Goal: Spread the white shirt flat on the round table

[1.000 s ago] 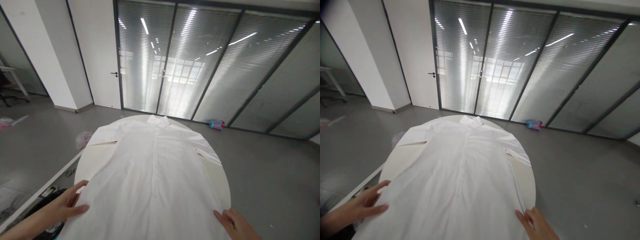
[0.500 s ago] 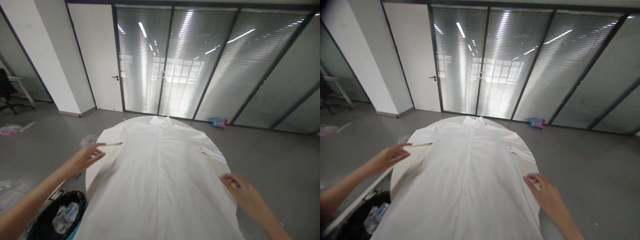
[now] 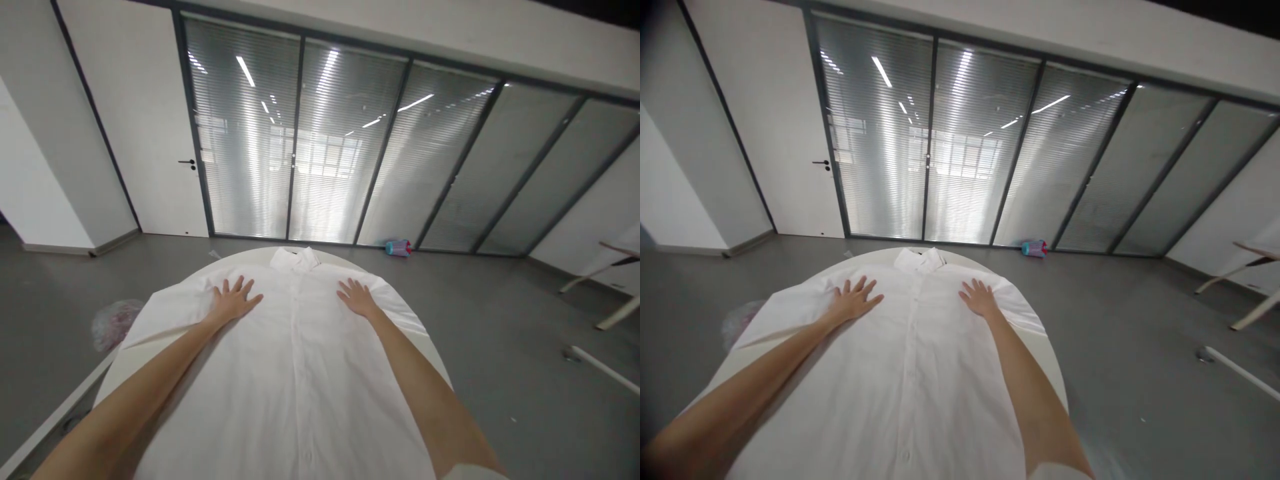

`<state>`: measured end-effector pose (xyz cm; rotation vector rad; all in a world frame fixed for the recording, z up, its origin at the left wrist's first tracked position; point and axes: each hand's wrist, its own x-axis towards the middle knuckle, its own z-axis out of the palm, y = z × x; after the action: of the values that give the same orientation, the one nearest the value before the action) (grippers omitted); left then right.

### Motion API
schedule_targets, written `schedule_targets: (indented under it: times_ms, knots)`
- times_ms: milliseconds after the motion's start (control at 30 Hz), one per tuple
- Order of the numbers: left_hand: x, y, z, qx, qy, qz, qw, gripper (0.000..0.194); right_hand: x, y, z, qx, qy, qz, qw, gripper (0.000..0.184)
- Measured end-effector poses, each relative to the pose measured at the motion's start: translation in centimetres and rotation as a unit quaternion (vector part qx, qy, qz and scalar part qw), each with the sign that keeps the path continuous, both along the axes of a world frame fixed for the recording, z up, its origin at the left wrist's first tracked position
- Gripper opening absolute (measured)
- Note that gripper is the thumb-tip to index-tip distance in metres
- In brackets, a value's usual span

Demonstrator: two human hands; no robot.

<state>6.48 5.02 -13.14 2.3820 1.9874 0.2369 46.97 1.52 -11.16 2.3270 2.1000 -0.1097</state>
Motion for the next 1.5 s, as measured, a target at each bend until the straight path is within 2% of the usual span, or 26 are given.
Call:
schedule_targets:
  times_ms: [100,200,267,300,333,400,500,567,700,800,900,967,1067,1200,1267,1500]
  knots:
    - [-0.7,0.7,0.0,-0.006,0.006,-0.003,1.0,0.084,4.8,-1.3,-0.4,-0.015,-0.008,-0.054,0.998,0.063]
    - [-0.7,1.4,-0.1,-0.006,0.01,-0.007,1.0,0.084,9.4,-3.2,-0.1,-0.018,0.008,-0.179,0.984,0.068]
    - [-0.4,1.9,-0.2,-0.006,0.013,-0.006,1.0,0.084,10.8,-3.8,0.1,-0.008,0.024,-0.254,0.967,0.073]
    - [-0.1,2.1,-0.1,-0.006,0.015,-0.002,1.0,0.083,10.7,-3.8,0.1,0.006,0.027,-0.261,0.965,0.074]
    - [0.3,2.3,-0.1,-0.003,0.017,0.002,1.0,0.082,10.2,-3.6,0.2,0.023,0.025,-0.246,0.969,0.074]
    - [1.5,2.6,0.2,0.021,0.024,-0.001,0.999,0.077,7.8,-2.4,0.3,0.051,0.018,-0.173,0.983,0.071]
    - [3.8,2.8,0.3,0.077,0.021,-0.039,0.996,0.071,3.1,0.2,0.4,0.049,0.032,-0.071,0.996,0.067]
    - [5.1,2.7,0.1,0.076,0.003,-0.056,0.996,0.07,0.7,2.0,0.4,0.042,0.044,-0.041,0.997,0.068]
    - [5.9,2.8,-0.7,0.024,-0.014,-0.042,0.999,0.071,-1.4,5.2,-0.2,0.004,0.048,-0.064,0.997,0.068]
    - [5.6,3.1,-1.1,0.028,-0.011,-0.028,0.999,0.073,-1.6,7.4,-0.5,-0.018,0.036,-0.088,0.995,0.069]
    - [5.4,3.4,-1.3,0.028,-0.008,-0.015,0.999,0.073,-1.6,8.6,-0.3,-0.027,0.044,-0.086,0.995,0.071]
    - [5.4,3.7,-1.3,0.024,-0.009,-0.011,1.0,0.074,-1.5,8.2,0.0,-0.021,0.047,-0.072,0.996,0.072]
    - [5.4,4.1,-1.3,0.012,-0.012,-0.009,1.0,0.076,-1.0,5.7,0.0,0.011,0.036,-0.045,0.998,0.074]
    - [5.6,4.6,-1.2,0.004,-0.01,-0.008,1.0,0.076,-0.2,1.5,-1.0,-0.006,0.031,-0.039,0.999,0.076]
    - [5.6,4.6,-1.1,0.01,-0.009,-0.01,1.0,0.073,0.1,0.3,-1.6,-0.012,0.023,-0.037,0.999,0.075]
    - [3.7,3.8,-0.4,0.034,-0.011,-0.059,0.998,0.053,0.0,0.4,-2.2,0.011,-0.004,-0.029,1.0,0.071]
